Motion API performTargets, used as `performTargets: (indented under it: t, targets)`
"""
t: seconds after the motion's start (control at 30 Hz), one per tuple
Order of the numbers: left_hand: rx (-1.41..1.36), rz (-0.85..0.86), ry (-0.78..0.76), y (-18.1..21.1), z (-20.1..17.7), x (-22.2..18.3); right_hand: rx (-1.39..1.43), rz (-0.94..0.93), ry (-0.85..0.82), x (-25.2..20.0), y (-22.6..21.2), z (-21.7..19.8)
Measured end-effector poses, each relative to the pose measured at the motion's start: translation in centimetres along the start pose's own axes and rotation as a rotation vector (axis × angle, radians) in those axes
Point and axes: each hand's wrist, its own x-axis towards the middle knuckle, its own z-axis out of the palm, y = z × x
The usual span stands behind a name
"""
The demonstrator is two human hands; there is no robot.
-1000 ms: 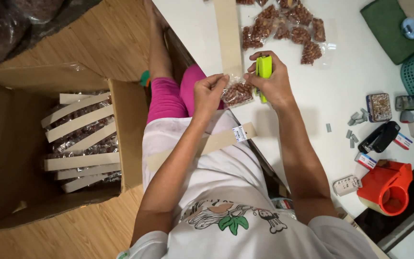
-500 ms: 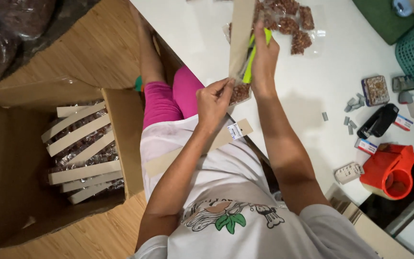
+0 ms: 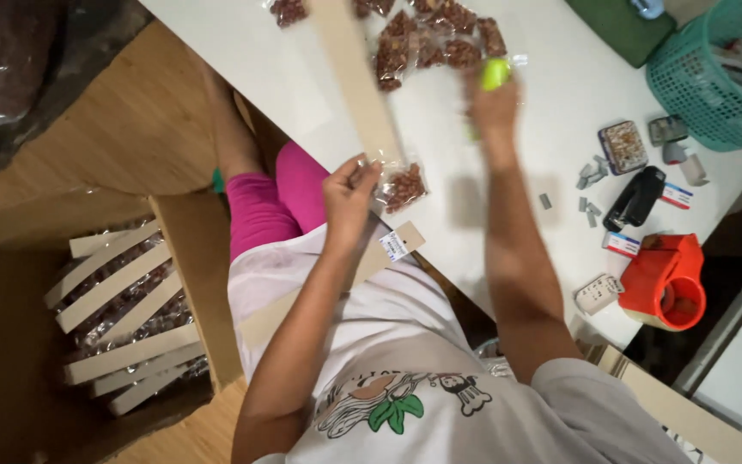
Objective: The person staples small plastic bags containing brown snack pieces onto long cardboard strips using a handheld stapler. They then place the completed strips into a cardboard box. The process is repeated for multiple strips.
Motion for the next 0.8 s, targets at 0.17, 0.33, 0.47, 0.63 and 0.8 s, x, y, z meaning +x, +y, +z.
performTargets:
  t: [0.17,0.33,0.47,0.63,0.8]
  targets:
    - [-0.068,-0.082,0.002,-5.4,-2.5,4.9,-0.501,0.185,0.004,5.2,5.3,-6.8]
    - [0.207,-0.062,0.059,-5.9,-3.8,9.1,-0.198,-0.163,-0.285,0.5,-0.4,-7.7]
    - [0.182,0.006,-0.047,-6.2,-4.1,9.6,0.047,-0.165,-0.657,-5.8,-8.0,-6.5]
    - [0.049,-0.072,-0.142,-3.3,-2.5,7.5,0.144,-0.095,-0.827,-6.6,-7.1,-0.6]
    - [0.193,0.011,-0.119,-0.5,-1.4,5.2,0.055,-0.074,-0.817,-6.2,-5.7,1.2]
